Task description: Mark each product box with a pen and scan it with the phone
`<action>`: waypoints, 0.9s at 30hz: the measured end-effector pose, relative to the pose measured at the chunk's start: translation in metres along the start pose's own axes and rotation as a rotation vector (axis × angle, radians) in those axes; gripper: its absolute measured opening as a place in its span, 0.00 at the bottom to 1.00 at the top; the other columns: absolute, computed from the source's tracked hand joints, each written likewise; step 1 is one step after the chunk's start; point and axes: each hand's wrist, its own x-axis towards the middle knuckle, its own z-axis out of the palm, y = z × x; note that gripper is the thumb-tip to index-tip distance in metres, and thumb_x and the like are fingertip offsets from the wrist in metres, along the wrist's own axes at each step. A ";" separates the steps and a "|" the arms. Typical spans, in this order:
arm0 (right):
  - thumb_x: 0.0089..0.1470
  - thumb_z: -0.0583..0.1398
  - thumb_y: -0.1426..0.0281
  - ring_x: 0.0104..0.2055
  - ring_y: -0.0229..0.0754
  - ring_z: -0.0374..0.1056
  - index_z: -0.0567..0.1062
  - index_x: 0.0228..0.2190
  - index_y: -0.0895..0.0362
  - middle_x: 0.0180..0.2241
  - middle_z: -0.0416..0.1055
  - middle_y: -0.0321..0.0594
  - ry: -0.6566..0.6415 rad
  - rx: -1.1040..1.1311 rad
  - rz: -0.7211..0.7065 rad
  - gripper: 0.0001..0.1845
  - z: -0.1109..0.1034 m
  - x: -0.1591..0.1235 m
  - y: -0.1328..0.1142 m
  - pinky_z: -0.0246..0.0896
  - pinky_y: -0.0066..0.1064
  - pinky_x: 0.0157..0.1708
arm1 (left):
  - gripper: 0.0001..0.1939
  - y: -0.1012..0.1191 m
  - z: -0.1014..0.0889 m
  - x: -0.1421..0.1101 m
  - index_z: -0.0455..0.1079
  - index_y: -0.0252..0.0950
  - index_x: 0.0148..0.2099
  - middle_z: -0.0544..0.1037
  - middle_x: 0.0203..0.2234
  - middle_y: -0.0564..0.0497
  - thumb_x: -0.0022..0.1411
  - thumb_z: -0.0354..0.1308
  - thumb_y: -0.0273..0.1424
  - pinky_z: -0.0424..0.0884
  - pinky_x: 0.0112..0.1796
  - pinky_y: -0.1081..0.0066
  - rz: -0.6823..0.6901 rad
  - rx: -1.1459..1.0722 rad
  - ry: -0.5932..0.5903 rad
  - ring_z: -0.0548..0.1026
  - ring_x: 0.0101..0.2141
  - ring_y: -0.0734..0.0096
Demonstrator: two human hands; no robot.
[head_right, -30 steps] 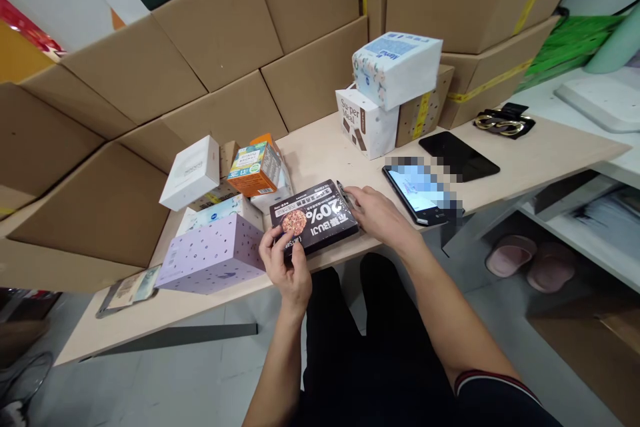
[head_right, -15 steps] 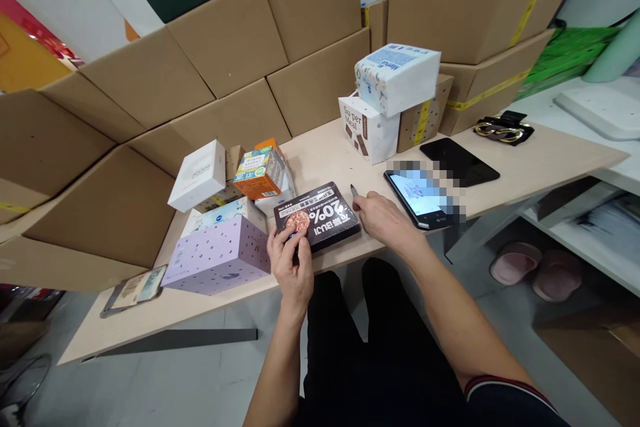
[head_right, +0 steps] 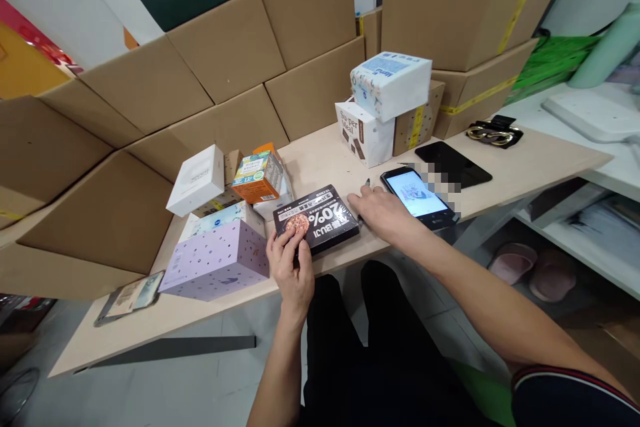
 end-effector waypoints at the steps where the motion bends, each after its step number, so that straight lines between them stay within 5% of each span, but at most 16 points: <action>1: 0.57 0.54 0.79 0.40 0.49 0.71 0.72 0.44 0.58 0.42 0.72 0.51 0.055 0.010 0.017 0.14 -0.001 0.000 0.005 0.56 0.32 0.31 | 0.13 0.000 0.000 0.000 0.75 0.36 0.51 0.81 0.44 0.45 0.68 0.55 0.23 0.64 0.62 0.46 0.001 0.003 0.002 0.77 0.48 0.65; 5: 0.57 0.58 0.69 0.29 0.43 0.69 0.70 0.35 0.57 0.30 0.72 0.42 0.576 0.288 0.145 0.04 0.001 -0.001 0.016 0.57 0.33 0.29 | 0.13 0.000 0.001 0.000 0.75 0.37 0.51 0.81 0.43 0.46 0.67 0.55 0.23 0.64 0.62 0.46 0.011 0.009 0.001 0.77 0.48 0.65; 8: 0.57 0.59 0.64 0.26 0.40 0.68 0.69 0.32 0.54 0.24 0.70 0.35 0.876 0.830 0.161 0.06 -0.002 0.000 0.001 0.63 0.33 0.28 | 0.13 0.000 0.001 0.000 0.75 0.37 0.51 0.81 0.43 0.46 0.67 0.56 0.23 0.64 0.62 0.46 0.014 0.012 -0.008 0.78 0.48 0.65; 11: 0.61 0.57 0.61 0.26 0.39 0.72 0.73 0.37 0.54 0.27 0.75 0.36 0.717 1.409 0.000 0.10 -0.011 0.005 -0.029 0.68 0.32 0.28 | 0.13 0.000 0.001 0.000 0.75 0.36 0.51 0.81 0.43 0.46 0.67 0.56 0.23 0.64 0.62 0.45 0.019 0.013 -0.013 0.78 0.48 0.65; 13: 0.59 0.58 0.61 0.28 0.38 0.73 0.75 0.37 0.55 0.29 0.77 0.37 0.548 1.566 -0.048 0.11 -0.016 0.010 -0.049 0.69 0.31 0.29 | 0.12 0.000 0.000 0.000 0.75 0.36 0.51 0.81 0.43 0.45 0.67 0.56 0.23 0.64 0.62 0.45 0.021 0.019 -0.014 0.78 0.48 0.65; 16: 0.52 0.63 0.66 0.28 0.36 0.71 0.75 0.34 0.56 0.28 0.76 0.35 0.409 1.553 -0.022 0.08 -0.016 0.019 -0.067 0.66 0.28 0.28 | 0.12 0.000 0.000 0.000 0.75 0.36 0.50 0.80 0.43 0.45 0.67 0.56 0.24 0.65 0.61 0.45 0.021 0.032 -0.012 0.78 0.48 0.64; 27: 0.55 0.59 0.64 0.25 0.36 0.66 0.70 0.30 0.53 0.23 0.70 0.31 0.402 1.400 0.080 0.06 -0.002 0.023 -0.072 0.60 0.28 0.28 | 0.12 0.001 0.001 0.001 0.75 0.35 0.50 0.80 0.42 0.45 0.66 0.57 0.22 0.66 0.60 0.45 0.029 0.031 0.003 0.78 0.46 0.64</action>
